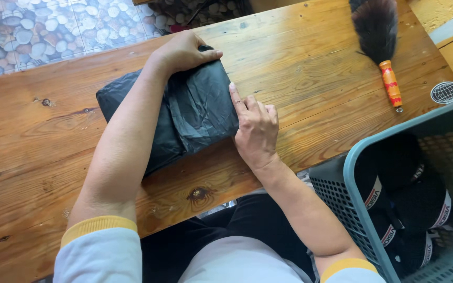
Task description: The person folds a black garment on a wooden table and then inserts it into a small black pouch with a blue trim.
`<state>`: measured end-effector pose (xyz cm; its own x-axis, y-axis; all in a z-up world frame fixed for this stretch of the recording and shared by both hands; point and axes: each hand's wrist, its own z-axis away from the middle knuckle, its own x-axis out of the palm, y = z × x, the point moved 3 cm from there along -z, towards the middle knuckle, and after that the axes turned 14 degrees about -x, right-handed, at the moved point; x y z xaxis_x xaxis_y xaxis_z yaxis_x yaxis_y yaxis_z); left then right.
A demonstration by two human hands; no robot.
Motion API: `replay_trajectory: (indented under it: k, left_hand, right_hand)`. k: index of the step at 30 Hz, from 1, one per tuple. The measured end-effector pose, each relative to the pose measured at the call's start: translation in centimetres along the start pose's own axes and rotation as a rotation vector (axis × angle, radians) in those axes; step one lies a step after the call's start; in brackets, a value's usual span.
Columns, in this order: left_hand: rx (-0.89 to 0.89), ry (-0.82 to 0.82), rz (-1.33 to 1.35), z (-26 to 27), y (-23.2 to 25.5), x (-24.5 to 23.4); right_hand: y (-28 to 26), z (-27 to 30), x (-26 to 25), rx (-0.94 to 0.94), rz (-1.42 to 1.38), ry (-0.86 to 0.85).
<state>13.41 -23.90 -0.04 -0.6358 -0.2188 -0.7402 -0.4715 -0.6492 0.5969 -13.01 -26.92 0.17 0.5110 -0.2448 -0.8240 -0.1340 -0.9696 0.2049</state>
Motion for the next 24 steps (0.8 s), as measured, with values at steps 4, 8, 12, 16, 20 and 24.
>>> replay_trajectory:
  k: [4,8,12,16,20,24]
  left_hand:
    - [0.037,0.052,0.009,-0.2,-0.7,1.4]
    - [0.104,0.24,-0.112,0.2,-0.6,2.1]
    - [0.166,0.39,-0.285,-1.3,-1.5,3.5]
    - [0.184,0.412,-0.317,-1.3,-1.3,3.9]
    - [0.194,0.414,-0.301,-1.1,-1.3,3.7]
    - [0.218,0.414,-0.291,-1.7,-1.6,4.2]
  right_hand:
    - [0.1,0.1,0.4,-0.012,-0.006,-0.001]
    - [0.4,0.2,0.8,-0.021,-0.002,-0.049]
    - [0.4,0.2,0.8,-0.013,-0.035,-0.084]
    - [1.8,-0.3,-1.1,-0.01,-0.143,-0.21]
    - [3.3,-2.4,-5.2,0.154,-0.862,-0.505]
    - [0.4,-5.8,-5.9,0.225,-0.847,-0.406]
